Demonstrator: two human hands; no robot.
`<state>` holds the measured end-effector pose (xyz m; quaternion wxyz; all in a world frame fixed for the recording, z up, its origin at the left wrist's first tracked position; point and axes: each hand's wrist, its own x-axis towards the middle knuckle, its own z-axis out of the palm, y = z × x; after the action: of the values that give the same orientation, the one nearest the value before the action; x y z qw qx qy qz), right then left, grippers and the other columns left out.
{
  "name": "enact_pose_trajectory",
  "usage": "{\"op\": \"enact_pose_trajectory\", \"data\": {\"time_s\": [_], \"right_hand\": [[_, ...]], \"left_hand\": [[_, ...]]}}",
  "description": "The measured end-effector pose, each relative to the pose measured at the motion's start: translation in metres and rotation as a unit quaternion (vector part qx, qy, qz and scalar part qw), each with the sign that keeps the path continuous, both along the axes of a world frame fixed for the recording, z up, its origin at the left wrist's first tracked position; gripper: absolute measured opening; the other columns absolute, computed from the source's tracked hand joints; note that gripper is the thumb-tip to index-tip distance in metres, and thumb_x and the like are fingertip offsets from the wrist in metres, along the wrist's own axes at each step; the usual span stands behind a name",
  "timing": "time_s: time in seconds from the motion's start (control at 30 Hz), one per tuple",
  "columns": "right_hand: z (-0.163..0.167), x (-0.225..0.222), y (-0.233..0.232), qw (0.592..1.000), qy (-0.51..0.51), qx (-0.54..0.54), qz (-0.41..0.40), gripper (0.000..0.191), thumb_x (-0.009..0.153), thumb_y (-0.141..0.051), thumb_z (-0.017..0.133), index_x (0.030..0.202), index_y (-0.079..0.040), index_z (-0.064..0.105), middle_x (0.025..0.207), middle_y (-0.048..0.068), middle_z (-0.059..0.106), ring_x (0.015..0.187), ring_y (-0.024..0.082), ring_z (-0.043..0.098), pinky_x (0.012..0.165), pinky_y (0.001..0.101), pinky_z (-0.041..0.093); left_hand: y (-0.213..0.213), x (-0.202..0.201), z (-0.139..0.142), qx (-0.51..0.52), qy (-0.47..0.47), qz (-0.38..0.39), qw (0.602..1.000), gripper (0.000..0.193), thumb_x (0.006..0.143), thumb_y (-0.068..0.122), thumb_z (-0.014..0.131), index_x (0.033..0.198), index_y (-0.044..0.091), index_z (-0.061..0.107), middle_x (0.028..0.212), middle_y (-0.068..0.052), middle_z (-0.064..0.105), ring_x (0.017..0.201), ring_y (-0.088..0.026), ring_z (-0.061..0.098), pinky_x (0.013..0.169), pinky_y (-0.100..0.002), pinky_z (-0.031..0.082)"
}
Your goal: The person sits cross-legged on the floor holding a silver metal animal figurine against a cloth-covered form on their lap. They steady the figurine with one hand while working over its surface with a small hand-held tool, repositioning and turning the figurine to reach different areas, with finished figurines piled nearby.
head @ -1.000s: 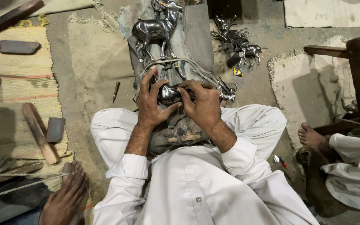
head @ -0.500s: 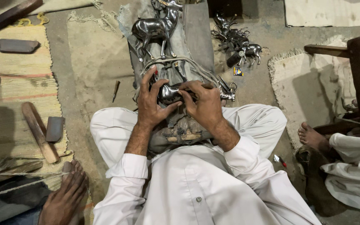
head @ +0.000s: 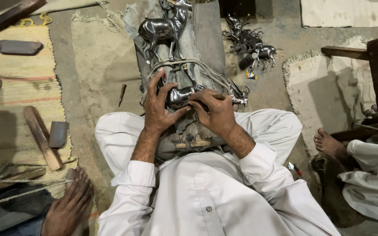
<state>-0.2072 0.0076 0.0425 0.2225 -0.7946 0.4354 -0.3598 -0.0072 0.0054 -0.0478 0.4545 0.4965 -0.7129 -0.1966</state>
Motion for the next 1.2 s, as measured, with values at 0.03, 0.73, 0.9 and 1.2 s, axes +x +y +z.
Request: {"op": "enact_pose_trajectory", "data": {"time_s": [0.03, 0.73, 0.9, 1.2], "right_hand": [[-0.001, -0.001, 0.001, 1.0, -0.003, 0.007, 0.002, 0.012, 0.092, -0.001, 0.075, 0.102, -0.005, 0.07, 0.1, 0.009, 0.075, 0.086, 0.021, 0.077, 0.071, 0.0314, 0.061], [-0.071, -0.067, 0.002, 0.868, -0.431, 0.143, -0.2, 0.011, 0.101, -0.013, 0.073, 0.098, -0.003, 0.07, 0.091, 0.009, 0.075, 0.084, 0.017, 0.076, 0.08, 0.0322, 0.067], [-0.09, -0.063, 0.021, 0.815, -0.461, 0.232, -0.265, 0.021, 0.103, -0.02, 0.07, 0.088, -0.005, 0.067, 0.082, 0.008, 0.075, 0.072, 0.015, 0.075, 0.067, 0.0286, 0.063], [-0.099, -0.054, 0.036, 0.871, -0.361, 0.215, -0.257, 0.021, 0.102, -0.018, 0.073, 0.087, -0.004, 0.068, 0.08, -0.004, 0.065, 0.071, 0.002, 0.056, 0.068, 0.0197, 0.049]], "left_hand": [[0.0, 0.0, 0.0, 0.0, 0.001, 0.0, 1.0, 0.072, 0.078, 0.056, 0.091, 0.128, 0.012, 0.063, 0.159, -0.013, 0.037, 0.15, -0.036, 0.043, 0.123, -0.05, 0.045], [0.003, -0.001, 0.009, 0.005, -0.055, 0.009, 0.998, 0.074, 0.068, 0.046, 0.096, 0.128, 0.016, 0.065, 0.158, -0.014, 0.033, 0.147, -0.038, 0.039, 0.122, -0.051, 0.041], [0.003, -0.002, 0.0, -0.021, -0.103, 0.018, 0.994, 0.072, 0.07, 0.051, 0.094, 0.125, 0.016, 0.063, 0.154, -0.015, 0.038, 0.142, -0.037, 0.04, 0.119, -0.055, 0.035], [0.045, 0.032, 0.009, -0.121, 0.024, 0.123, 0.985, 0.08, 0.079, 0.063, 0.085, 0.127, 0.009, 0.052, 0.134, -0.008, 0.055, 0.13, -0.027, 0.053, 0.114, -0.05, 0.043]]}}
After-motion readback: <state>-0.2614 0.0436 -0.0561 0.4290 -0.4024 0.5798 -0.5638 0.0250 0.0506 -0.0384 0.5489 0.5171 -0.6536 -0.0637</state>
